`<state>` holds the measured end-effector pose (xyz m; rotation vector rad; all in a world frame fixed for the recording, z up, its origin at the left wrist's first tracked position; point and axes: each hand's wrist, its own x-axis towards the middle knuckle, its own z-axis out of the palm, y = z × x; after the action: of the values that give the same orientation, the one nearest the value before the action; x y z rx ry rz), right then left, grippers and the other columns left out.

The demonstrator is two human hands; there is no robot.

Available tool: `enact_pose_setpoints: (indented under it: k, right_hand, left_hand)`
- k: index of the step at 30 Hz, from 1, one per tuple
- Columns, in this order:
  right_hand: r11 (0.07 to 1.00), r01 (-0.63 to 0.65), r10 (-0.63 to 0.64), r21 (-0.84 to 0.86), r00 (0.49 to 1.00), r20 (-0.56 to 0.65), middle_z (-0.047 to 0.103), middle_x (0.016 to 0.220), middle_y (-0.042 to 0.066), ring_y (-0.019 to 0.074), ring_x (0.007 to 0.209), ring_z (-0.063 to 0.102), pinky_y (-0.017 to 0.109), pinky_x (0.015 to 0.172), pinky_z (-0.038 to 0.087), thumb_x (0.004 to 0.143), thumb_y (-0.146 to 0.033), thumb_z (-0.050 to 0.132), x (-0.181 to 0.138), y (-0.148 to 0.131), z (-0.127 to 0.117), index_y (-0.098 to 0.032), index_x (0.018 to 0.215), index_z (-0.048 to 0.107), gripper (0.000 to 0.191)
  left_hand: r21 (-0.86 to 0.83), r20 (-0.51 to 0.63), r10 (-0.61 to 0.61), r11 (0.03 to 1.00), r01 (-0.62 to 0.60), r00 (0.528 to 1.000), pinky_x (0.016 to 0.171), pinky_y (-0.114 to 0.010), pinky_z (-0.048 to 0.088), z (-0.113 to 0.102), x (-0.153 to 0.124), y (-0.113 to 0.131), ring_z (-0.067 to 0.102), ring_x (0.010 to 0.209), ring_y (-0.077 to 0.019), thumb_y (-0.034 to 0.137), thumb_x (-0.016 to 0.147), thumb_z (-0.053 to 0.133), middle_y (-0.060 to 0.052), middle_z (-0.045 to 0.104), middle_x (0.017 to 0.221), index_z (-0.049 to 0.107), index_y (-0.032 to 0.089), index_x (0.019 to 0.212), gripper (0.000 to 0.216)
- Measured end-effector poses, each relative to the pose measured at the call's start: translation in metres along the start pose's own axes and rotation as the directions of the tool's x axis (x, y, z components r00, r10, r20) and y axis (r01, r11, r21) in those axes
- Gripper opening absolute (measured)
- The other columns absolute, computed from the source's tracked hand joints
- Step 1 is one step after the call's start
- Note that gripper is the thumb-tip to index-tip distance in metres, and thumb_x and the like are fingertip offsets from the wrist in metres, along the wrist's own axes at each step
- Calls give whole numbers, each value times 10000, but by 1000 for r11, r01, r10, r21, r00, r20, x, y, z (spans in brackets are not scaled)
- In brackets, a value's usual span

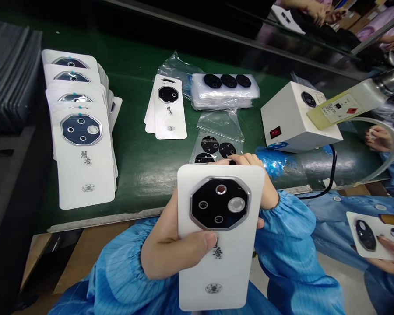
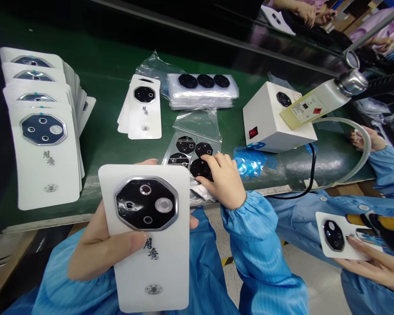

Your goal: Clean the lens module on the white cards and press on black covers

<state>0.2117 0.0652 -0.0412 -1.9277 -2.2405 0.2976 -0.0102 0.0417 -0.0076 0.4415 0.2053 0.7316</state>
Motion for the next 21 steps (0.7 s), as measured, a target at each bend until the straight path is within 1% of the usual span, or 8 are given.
enact_pose_setpoints:
  k: [3,5,9,13,15,16,19,21]
  right_hand:
    - [1000,17,-17,-25,1000,-14,541,964,112,305,905,490,500,792,425,853,-261,454,-1,-1,-2,-211,1164,517,322]
    - [999,40,-40,-27,999,-16,531,957,104,297,898,489,487,785,429,841,-272,486,-2,-2,-4,-215,1189,511,353]
    - [996,84,-84,-17,996,-14,540,967,104,295,901,491,479,781,437,782,-287,583,-2,-3,-8,-206,1221,504,454]
    - [995,97,-97,-7,994,-56,553,927,110,291,865,500,487,753,440,811,-267,534,-2,-1,-6,-197,1159,551,356]
    - [995,102,-101,6,990,-98,550,919,112,289,862,505,488,745,448,834,-275,497,-1,2,-4,-186,1137,560,322]
    - [994,106,-103,19,987,-121,547,925,112,285,869,510,484,747,456,843,-286,486,-1,4,-4,-178,1135,558,319]
    - [991,117,-101,67,973,-205,526,975,108,262,918,525,450,763,489,846,-349,507,-2,9,-7,-163,1148,533,356]
    - [987,108,-70,117,954,-291,512,1000,102,244,928,529,427,768,497,825,-383,560,-5,9,-15,-174,1153,525,390]
  left_hand:
    - [28,29,17,999,-18,999,870,-374,568,-1,1,-1,628,1099,-234,131,873,536,42,643,1238,131,471,1424,764]
    - [39,26,22,999,-23,999,865,-359,570,0,2,-1,633,1092,-227,141,873,535,21,669,1198,165,429,1434,731]
    - [21,-2,1,1000,-1,1000,865,-378,571,4,2,5,645,1073,-232,101,866,536,16,684,1168,126,414,1448,777]
    - [43,-56,-26,999,28,998,840,-402,579,8,3,9,659,1041,-251,39,865,498,10,685,1149,2,438,1447,863]
    - [45,-61,-5,999,7,998,820,-397,586,7,3,9,669,1020,-258,20,857,488,6,674,1157,-7,440,1444,875]
    - [52,-48,20,999,-17,999,823,-393,584,6,4,8,669,1019,-256,22,858,489,10,666,1171,28,441,1442,854]
    - [129,9,109,986,-109,994,839,-396,573,3,4,4,660,1037,-253,77,889,483,37,635,1221,219,469,1383,683]
    - [209,9,143,967,-142,990,831,-419,575,1,5,2,665,1024,-266,90,894,485,50,612,1235,274,509,1331,641]
